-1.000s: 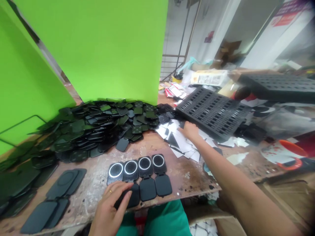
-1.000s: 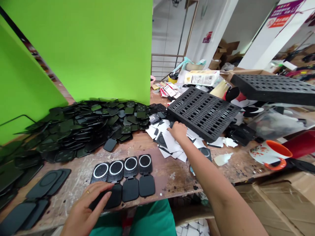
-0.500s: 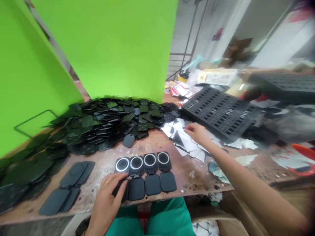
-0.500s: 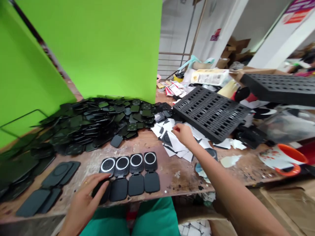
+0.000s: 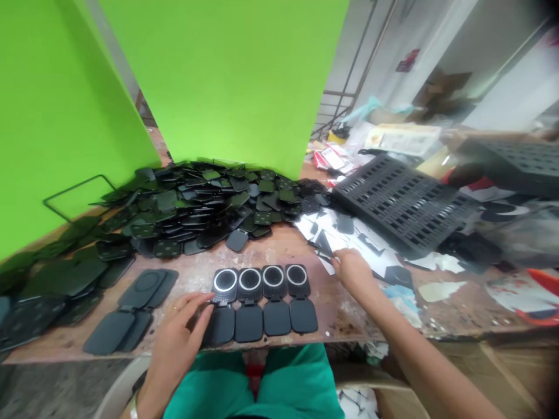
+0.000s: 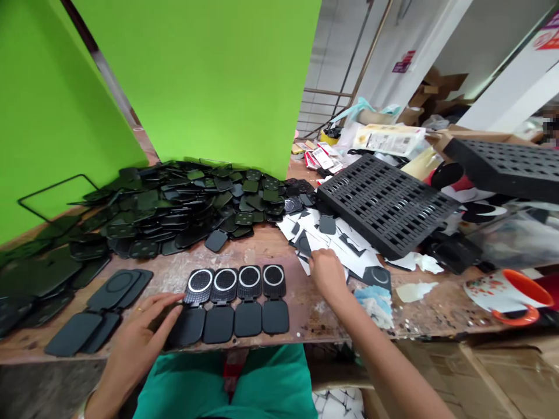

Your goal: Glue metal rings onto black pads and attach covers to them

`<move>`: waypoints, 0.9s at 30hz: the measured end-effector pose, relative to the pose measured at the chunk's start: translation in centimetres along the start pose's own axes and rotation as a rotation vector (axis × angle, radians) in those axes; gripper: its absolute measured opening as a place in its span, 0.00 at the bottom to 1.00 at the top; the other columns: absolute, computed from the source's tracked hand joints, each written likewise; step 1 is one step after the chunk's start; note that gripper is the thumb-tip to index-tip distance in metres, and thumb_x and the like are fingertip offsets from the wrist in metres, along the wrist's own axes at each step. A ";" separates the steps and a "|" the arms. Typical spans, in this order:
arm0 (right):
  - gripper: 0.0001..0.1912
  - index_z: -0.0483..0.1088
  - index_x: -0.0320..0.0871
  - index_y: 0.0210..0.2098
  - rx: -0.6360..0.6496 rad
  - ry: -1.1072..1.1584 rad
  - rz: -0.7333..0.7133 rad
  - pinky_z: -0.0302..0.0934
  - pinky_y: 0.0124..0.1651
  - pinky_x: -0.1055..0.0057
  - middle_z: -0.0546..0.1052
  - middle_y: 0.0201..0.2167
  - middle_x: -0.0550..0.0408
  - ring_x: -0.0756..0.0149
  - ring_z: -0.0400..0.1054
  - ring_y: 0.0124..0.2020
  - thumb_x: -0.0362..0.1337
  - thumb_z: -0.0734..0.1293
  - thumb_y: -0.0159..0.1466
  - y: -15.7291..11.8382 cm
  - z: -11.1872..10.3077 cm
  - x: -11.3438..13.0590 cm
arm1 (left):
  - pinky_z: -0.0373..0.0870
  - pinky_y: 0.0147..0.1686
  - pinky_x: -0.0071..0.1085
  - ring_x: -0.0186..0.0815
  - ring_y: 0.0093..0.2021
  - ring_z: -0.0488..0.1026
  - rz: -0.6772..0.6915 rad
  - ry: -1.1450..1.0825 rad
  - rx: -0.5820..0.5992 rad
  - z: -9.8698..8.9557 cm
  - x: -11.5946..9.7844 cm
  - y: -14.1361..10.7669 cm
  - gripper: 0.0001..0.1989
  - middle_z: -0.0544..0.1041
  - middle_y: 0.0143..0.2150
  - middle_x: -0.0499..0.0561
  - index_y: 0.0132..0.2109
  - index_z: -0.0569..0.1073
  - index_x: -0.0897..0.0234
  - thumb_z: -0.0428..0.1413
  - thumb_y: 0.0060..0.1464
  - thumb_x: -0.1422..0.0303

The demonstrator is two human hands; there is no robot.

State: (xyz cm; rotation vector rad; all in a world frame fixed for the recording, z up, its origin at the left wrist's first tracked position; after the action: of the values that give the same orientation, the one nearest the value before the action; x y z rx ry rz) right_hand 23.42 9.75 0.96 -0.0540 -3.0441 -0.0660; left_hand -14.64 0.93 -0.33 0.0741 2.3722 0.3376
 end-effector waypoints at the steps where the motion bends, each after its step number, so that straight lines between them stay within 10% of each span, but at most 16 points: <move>1: 0.11 0.75 0.37 0.36 -0.003 -0.038 0.036 0.58 0.46 0.63 0.78 0.38 0.38 0.51 0.69 0.45 0.34 0.61 0.67 0.1 -0.1 -0.6 | 0.68 0.53 0.44 0.46 0.49 0.73 -0.001 -0.003 0.002 -0.1 0.1 0.1 0.17 0.77 0.47 0.53 0.46 0.78 0.56 0.52 0.60 0.53; 14: 0.15 0.77 0.40 0.31 0.023 -0.114 0.169 0.56 0.34 0.66 0.79 0.30 0.42 0.56 0.73 0.33 0.33 0.59 0.66 0.4 -0.3 -1.6 | 0.66 0.55 0.42 0.44 0.52 0.72 -0.042 -0.102 0.043 0.1 -0.3 0.2 0.16 0.76 0.49 0.52 0.49 0.77 0.56 0.52 0.61 0.55; 21: 0.16 0.76 0.41 0.36 -0.610 0.495 0.061 0.63 0.44 0.63 0.78 0.35 0.45 0.57 0.71 0.38 0.43 0.61 0.66 -3.6 -5.7 1.3 | 0.67 0.53 0.41 0.46 0.49 0.74 -0.201 -0.350 0.117 0.3 -2.7 0.3 0.15 0.79 0.45 0.53 0.41 0.80 0.58 0.57 0.57 0.53; 27: 0.21 0.76 0.40 0.37 -0.047 1.356 0.194 0.62 0.25 0.70 0.71 0.18 0.59 0.68 0.64 0.20 0.52 0.73 0.55 -5.8 -3.9 7.6 | 0.68 0.55 0.36 0.44 0.54 0.74 -0.485 -1.041 0.289 2.7 -6.6 0.0 0.31 0.78 0.51 0.56 0.56 0.73 0.60 0.70 0.45 0.61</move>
State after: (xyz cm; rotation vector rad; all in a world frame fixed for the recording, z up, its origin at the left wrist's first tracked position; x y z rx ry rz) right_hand 16.00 4.01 5.34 -0.2046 -1.6740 -0.1018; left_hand -7.94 0.50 2.15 -0.1575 1.3200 -0.2465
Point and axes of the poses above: each hand's wrist, its own y-axis towards the middle knuckle, its own z-axis out of the palm, x = y × z, the point moved 2 cm from there along y, towards the middle knuckle
